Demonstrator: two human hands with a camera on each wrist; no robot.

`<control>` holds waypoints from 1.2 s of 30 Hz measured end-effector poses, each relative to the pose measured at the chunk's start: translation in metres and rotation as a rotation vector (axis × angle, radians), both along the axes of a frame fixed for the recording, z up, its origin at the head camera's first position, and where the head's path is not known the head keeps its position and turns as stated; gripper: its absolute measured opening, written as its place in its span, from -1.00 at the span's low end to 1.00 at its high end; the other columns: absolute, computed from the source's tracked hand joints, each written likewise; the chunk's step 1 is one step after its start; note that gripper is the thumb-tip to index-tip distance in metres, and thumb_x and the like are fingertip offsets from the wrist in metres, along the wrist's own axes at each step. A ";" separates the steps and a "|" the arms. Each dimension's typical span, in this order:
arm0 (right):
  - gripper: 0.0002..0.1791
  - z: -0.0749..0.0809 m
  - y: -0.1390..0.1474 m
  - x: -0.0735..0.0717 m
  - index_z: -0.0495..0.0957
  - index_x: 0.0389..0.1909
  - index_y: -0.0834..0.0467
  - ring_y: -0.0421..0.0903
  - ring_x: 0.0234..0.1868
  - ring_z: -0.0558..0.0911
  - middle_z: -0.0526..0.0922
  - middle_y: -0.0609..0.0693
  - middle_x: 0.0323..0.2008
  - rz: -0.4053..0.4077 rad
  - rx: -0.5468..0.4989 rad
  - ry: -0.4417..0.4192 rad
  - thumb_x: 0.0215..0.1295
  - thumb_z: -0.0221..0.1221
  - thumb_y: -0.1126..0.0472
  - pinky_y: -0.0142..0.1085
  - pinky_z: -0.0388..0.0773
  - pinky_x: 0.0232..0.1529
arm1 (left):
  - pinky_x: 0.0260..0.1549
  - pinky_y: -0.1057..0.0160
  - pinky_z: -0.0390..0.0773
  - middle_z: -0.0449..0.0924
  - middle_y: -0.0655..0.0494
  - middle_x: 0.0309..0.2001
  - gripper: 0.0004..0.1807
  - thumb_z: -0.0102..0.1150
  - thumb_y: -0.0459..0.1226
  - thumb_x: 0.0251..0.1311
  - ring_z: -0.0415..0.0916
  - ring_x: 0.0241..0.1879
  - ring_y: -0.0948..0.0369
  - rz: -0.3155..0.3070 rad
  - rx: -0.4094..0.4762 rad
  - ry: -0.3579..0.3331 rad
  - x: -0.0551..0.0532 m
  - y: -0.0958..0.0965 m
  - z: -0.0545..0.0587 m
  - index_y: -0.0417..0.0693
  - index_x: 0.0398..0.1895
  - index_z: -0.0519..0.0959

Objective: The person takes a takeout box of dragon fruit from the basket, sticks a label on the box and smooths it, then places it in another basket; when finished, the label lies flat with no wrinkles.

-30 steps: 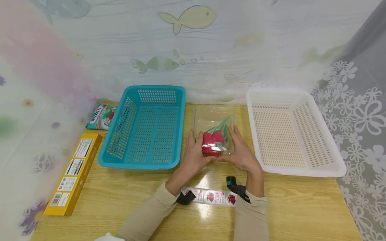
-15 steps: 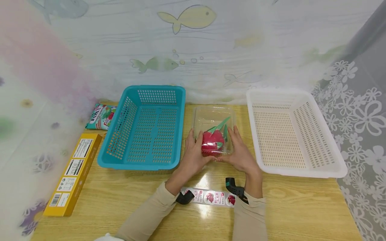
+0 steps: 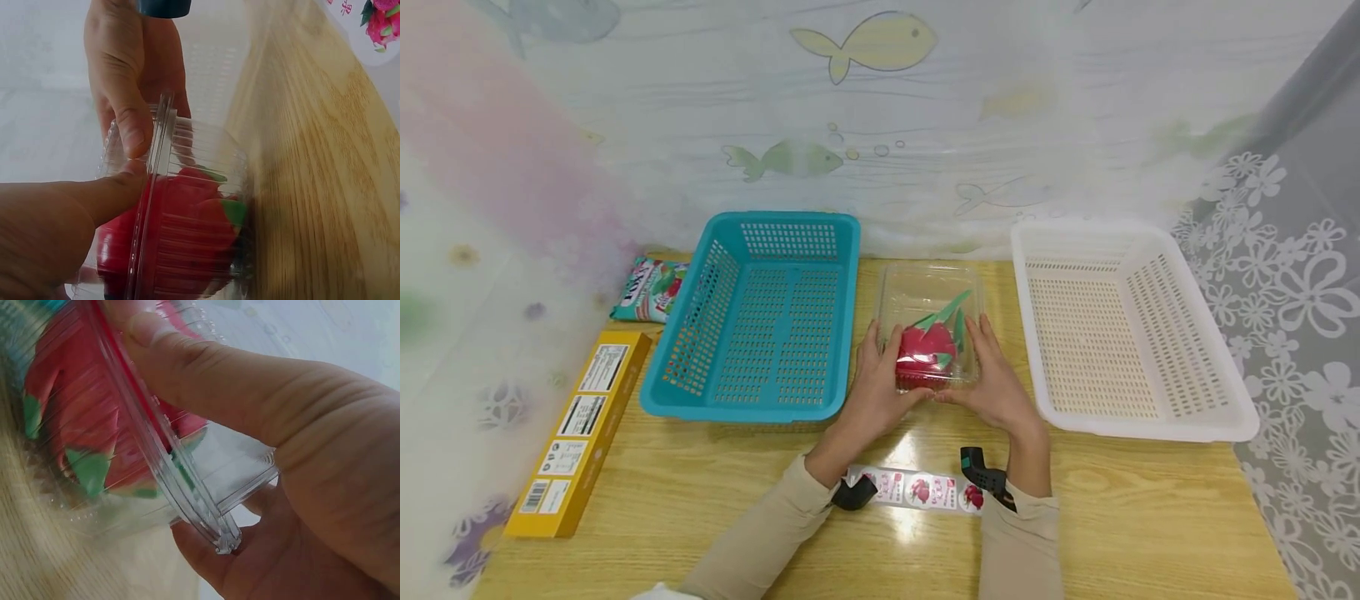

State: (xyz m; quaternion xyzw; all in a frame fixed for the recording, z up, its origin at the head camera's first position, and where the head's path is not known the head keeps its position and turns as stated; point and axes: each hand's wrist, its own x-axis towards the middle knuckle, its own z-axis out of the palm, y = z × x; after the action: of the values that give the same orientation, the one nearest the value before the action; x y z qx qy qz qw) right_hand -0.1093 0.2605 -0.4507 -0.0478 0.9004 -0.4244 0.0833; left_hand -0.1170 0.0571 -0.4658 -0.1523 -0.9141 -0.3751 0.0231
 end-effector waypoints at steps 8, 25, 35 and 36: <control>0.48 0.001 0.000 0.004 -0.39 0.66 0.08 0.34 0.62 -0.08 -0.29 0.14 0.67 -0.034 0.043 0.018 0.02 0.56 -0.05 0.30 0.07 0.50 | 0.45 -0.19 0.28 -0.15 -0.31 0.60 0.09 0.52 -0.03 0.10 -0.08 0.58 -0.19 -0.027 0.035 0.050 0.004 -0.004 -0.003 -0.20 0.58 0.12; 0.31 0.022 -0.002 0.042 -0.17 0.65 0.17 0.40 0.57 0.09 -0.01 0.27 0.62 -0.092 0.208 0.091 0.11 0.50 -0.10 0.36 0.17 0.42 | 0.48 -0.17 0.23 -0.17 -0.15 0.64 0.02 0.32 0.02 0.32 -0.12 0.62 -0.17 -0.166 -0.041 0.194 0.039 -0.017 -0.007 -0.21 0.63 -0.01; 0.08 0.028 0.001 0.075 0.16 0.58 0.15 0.40 0.46 0.30 0.30 0.32 0.50 -0.097 0.208 0.134 0.13 0.49 -0.07 0.36 0.32 0.31 | 0.44 0.06 0.36 0.08 -0.05 0.59 -0.09 0.26 0.00 0.37 0.07 0.59 0.04 -0.322 -0.107 0.216 0.068 -0.048 -0.009 -0.17 0.61 0.06; 0.05 0.027 0.002 0.078 0.20 0.56 0.15 0.39 0.45 0.34 0.33 0.31 0.48 -0.101 0.204 0.144 0.12 0.50 -0.07 0.34 0.35 0.30 | 0.43 0.08 0.38 0.12 -0.04 0.56 -0.11 0.28 -0.03 0.37 0.11 0.57 0.05 -0.335 -0.095 0.221 0.070 -0.052 -0.009 -0.18 0.59 0.10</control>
State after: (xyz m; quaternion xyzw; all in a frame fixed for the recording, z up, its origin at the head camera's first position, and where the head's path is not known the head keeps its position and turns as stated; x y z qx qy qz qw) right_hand -0.0314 0.2621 -0.4233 -0.0240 0.9438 -0.3297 0.0014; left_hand -0.0473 0.0054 -0.4745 -0.3435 -0.8845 -0.3112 0.0530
